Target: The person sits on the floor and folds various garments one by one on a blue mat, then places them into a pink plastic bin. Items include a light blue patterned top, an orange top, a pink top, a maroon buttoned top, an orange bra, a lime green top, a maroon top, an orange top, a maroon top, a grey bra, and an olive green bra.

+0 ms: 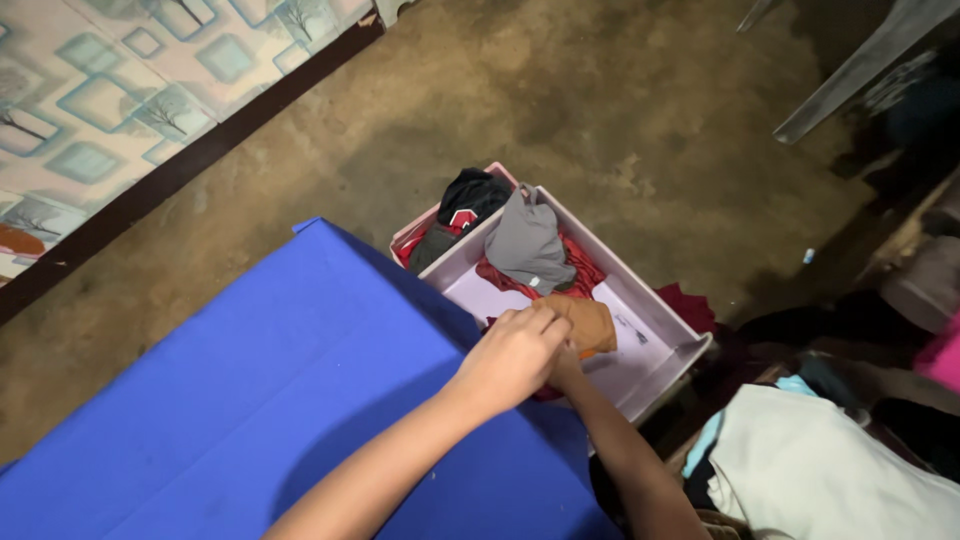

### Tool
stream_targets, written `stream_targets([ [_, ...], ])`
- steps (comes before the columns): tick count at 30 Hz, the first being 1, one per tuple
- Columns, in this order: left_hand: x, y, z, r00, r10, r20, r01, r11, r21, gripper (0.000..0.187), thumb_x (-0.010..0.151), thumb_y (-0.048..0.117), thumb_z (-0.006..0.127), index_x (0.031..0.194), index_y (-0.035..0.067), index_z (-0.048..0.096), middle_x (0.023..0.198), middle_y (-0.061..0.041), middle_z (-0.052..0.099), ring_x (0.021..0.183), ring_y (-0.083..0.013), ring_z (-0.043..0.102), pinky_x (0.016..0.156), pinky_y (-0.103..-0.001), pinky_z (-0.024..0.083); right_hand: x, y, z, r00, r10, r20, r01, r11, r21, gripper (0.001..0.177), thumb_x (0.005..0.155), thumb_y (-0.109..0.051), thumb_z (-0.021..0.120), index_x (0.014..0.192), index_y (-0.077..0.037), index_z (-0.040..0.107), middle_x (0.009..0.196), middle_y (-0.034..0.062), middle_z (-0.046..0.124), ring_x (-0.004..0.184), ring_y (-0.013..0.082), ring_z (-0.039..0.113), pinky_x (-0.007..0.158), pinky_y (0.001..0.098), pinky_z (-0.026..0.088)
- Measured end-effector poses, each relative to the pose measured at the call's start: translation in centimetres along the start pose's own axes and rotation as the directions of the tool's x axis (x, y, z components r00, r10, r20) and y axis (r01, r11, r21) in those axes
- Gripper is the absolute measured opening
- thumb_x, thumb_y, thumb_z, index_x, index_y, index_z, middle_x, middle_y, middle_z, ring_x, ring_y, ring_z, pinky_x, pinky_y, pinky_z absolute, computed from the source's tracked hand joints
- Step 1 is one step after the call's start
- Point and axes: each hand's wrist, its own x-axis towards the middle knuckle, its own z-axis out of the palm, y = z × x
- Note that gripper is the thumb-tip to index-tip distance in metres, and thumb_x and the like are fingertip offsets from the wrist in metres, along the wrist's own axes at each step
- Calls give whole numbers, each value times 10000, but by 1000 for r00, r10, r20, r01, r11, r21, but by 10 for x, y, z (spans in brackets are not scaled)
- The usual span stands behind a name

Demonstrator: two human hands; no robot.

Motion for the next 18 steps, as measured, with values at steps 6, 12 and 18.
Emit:
stream_targets([
  [6, 0, 0, -4, 999, -28, 40, 30, 998, -53, 190, 804, 67, 664, 989, 50, 626, 956, -113, 607, 958, -323, 626, 831, -435, 477, -8, -23, 56, 929, 180, -324, 361, -245, 900, 282, 1232, -200, 373, 1258, 25, 542, 1155, 81, 544, 1175, 199, 546, 1058, 380, 434],
  [12, -3, -2, 4, 999, -26, -41, 24, 999, -43, 119, 861, 72, 660, 971, 43, 624, 972, -129, 625, 986, -336, 622, 846, -454, 483, 25, 25, -14, 964, 208, 166, -264, 675, 689, 307, 1122, -242, 442, 1226, -14, 619, 1116, 41, 649, 1067, 142, 609, 948, 321, 487],
  [18, 2, -8, -3, 993, -76, -95, 48, 962, -269, 400, 804, 97, 742, 1170, 34, 593, 1156, -172, 651, 1144, -370, 599, 983, -447, 481, 48, -13, -137, 978, 45, 205, -173, 725, 667, 342, 1053, -280, 522, 1224, -24, 669, 1114, -4, 714, 1018, 84, 630, 914, 260, 506],
])
